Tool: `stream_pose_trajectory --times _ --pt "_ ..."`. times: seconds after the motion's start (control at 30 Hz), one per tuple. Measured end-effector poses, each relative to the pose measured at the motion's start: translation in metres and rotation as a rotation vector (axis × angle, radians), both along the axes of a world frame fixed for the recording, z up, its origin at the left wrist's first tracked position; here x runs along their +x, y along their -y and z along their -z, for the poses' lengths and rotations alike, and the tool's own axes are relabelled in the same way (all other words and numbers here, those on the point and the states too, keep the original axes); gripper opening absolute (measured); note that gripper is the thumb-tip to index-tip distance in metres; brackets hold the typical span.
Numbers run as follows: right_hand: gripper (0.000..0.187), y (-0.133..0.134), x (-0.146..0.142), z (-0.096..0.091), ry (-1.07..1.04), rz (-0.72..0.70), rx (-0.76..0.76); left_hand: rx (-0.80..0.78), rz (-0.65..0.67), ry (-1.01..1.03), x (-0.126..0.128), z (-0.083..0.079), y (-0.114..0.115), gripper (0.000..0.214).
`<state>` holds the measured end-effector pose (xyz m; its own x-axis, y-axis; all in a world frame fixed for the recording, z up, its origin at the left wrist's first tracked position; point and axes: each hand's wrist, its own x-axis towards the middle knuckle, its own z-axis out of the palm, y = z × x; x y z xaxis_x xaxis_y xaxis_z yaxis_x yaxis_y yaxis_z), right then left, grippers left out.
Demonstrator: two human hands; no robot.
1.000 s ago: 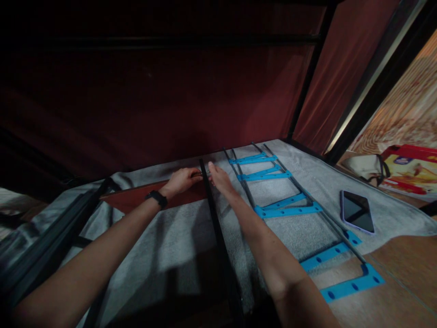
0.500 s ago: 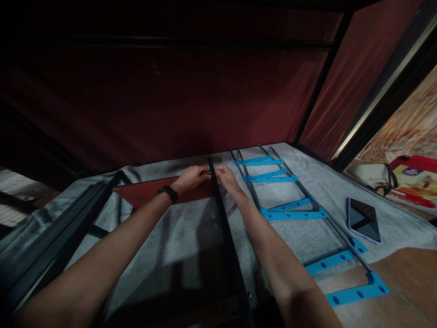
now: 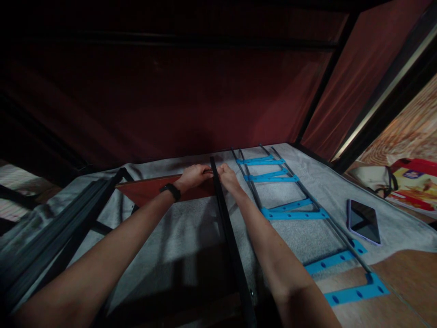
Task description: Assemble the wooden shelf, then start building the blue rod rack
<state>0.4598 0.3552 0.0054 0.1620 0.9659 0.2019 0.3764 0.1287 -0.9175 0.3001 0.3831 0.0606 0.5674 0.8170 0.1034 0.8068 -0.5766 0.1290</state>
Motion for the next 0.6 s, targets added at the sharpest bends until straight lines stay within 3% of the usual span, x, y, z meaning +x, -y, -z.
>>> stream_pose_trajectory --times 0.17,0.27,0.37,0.47,0.6 --pt "0.035 0.0012 0.0002 -0.0019 0.027 0.007 -0.005 -0.016 -0.012 -0.010 -0.0003 -0.0015 0.0006 0.034" --pt "0.026 0.0041 -0.0005 -0.0009 -0.069 -0.010 -0.018 -0.014 -0.010 -0.004 -0.0006 -0.0021 0.0011 0.034" --pt "0.018 0.0051 0.0009 -0.0024 0.021 -0.049 0.014 -0.014 -0.008 -0.006 -0.0008 -0.0021 0.0009 0.035" --pt "0.024 0.0031 0.0031 -0.0048 0.153 -0.027 0.041 -0.018 0.001 -0.011 -0.0010 -0.0023 0.0010 0.035" --pt "0.028 0.0001 0.0040 -0.0020 0.110 -0.028 -0.004 -0.012 0.004 -0.007 -0.0013 -0.0023 0.0015 0.035"
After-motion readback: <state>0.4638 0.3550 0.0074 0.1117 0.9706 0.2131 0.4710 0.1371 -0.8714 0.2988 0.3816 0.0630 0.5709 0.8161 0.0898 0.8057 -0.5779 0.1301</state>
